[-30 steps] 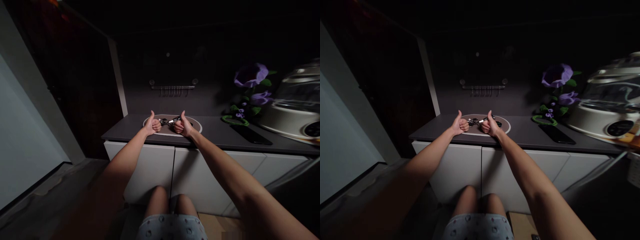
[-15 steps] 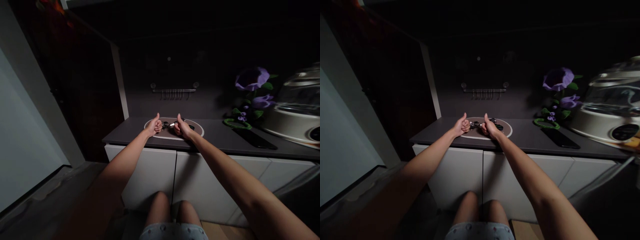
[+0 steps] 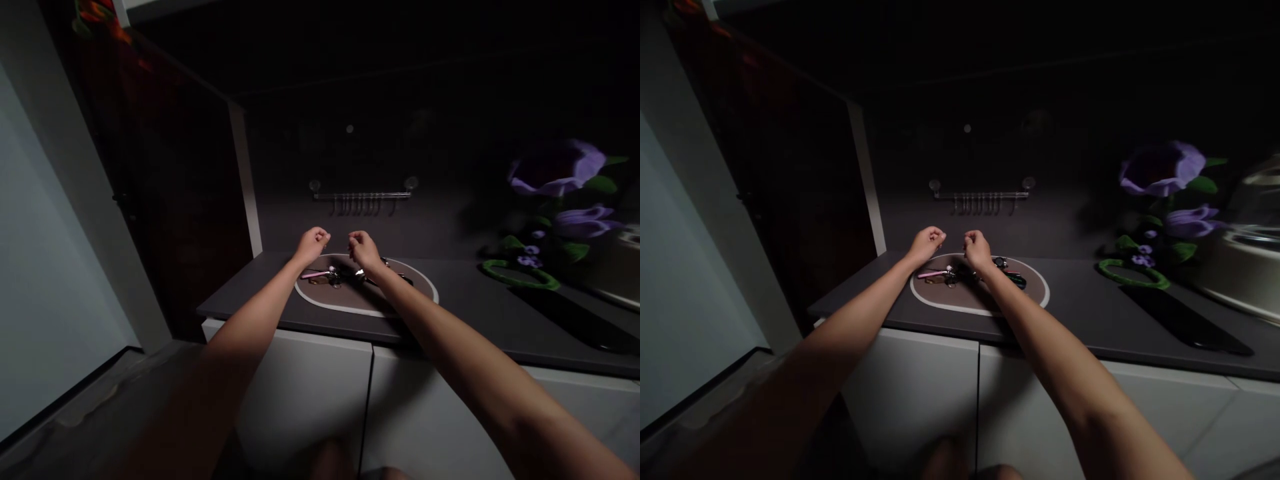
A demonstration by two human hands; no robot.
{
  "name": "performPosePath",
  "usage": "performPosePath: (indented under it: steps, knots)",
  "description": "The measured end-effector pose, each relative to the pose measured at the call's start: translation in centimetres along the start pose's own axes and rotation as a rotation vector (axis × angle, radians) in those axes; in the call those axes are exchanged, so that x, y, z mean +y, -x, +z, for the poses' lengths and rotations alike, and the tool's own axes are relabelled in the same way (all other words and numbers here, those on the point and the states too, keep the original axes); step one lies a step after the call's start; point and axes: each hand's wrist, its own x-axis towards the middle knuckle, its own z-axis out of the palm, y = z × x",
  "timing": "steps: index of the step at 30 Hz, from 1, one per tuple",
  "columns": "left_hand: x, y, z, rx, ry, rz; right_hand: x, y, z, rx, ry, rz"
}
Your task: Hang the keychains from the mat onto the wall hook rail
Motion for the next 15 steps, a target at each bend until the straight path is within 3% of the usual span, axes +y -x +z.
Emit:
performPosePath:
  steps: [5,10,15]
  knots:
    - [-2.1,0.6,0.0,-0.07,-0.229,0.119,2.0,0.1,0.2,0.003,0.168,-0.162]
    - [-3.4,1.4,-0.6,-0.343,-0.489,0.298,2.6,0.4,0.0,-0.144,0.499,-0.351]
    - [-3.2,1.6,-1.4,-0.417,-0.586,0.278,2.7,0.1,0.0,-0.209,0.648,-0.36]
